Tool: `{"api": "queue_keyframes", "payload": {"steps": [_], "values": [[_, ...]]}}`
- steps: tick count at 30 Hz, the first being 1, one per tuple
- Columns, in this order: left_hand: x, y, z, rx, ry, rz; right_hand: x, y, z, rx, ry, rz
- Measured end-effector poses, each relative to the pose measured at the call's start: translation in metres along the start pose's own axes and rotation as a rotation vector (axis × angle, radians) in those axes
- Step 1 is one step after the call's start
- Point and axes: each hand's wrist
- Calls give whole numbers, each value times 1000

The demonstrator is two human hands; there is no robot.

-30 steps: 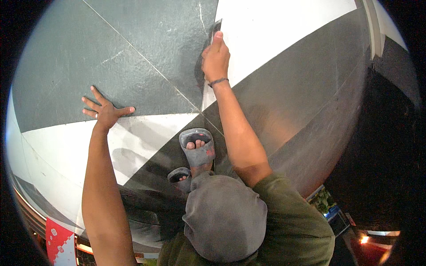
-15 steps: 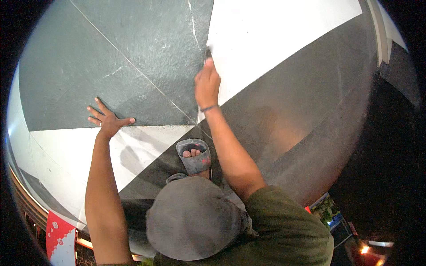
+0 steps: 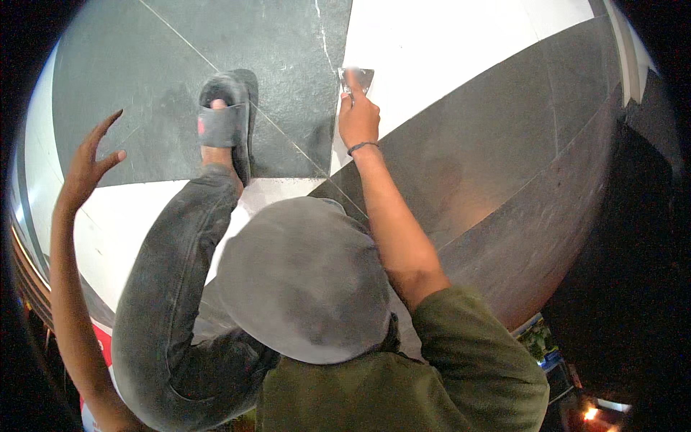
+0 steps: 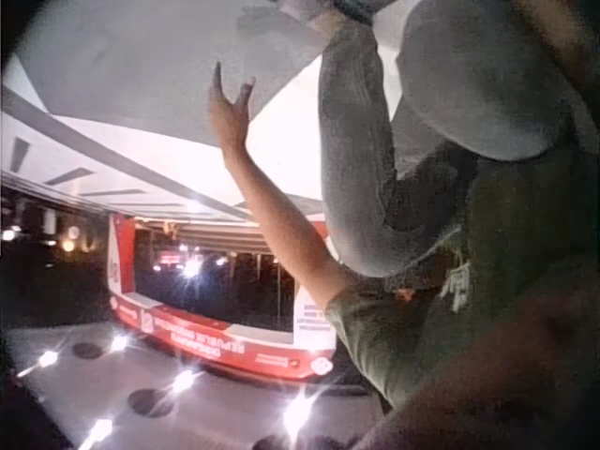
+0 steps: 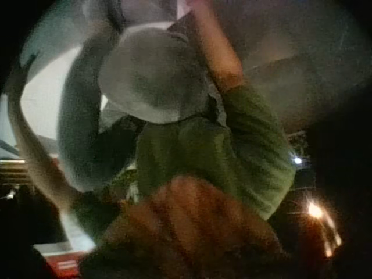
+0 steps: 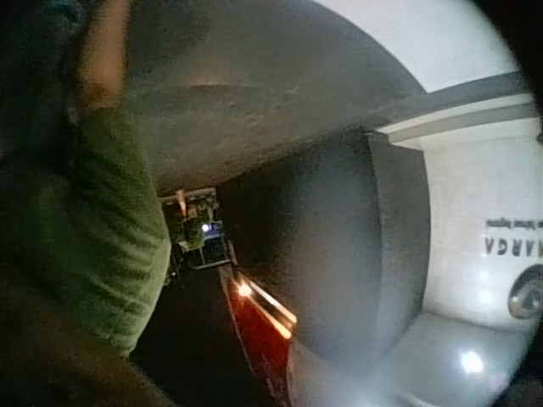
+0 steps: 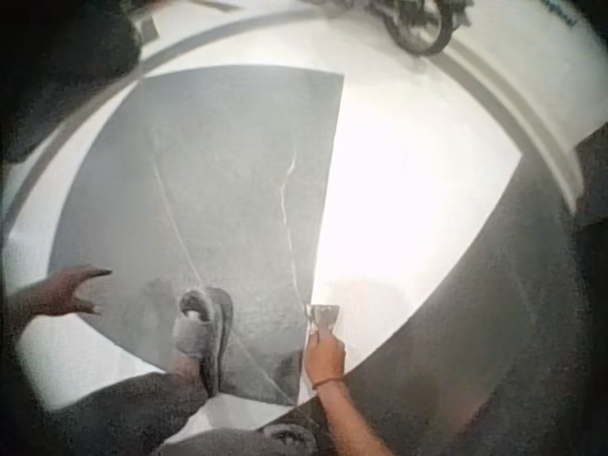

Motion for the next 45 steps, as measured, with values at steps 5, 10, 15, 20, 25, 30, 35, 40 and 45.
{"api": "queue_keyframes", "payload": {"steps": [5,10,15,20,25,30,35,40,45], "values": [[-24,-84,14,97,11,-45,-9,-6,13,56,-40,2],[-53,-176,18,226,38,-194,-14,1,23,145,-2,0],[-67,-225,6,282,194,-275,-9,0,27,142,-18,38],[-68,-223,-6,348,215,-262,-46,12,48,17,-73,0],[-64,-217,-6,386,201,-237,-6,-1,31,101,-94,31],[-64,-209,-15,367,205,-215,-20,20,46,85,-132,87],[-63,-219,1,348,153,-281,-25,14,45,46,-63,24],[-65,-217,-4,349,160,-283,-7,10,26,138,-49,92],[-61,-218,0,341,157,-299,115,-13,-15,54,-133,160]]}}
Point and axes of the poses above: each hand's wrist, its own x-axis away from the middle knuckle, its own y-axis out of the back of the hand, z = x × y
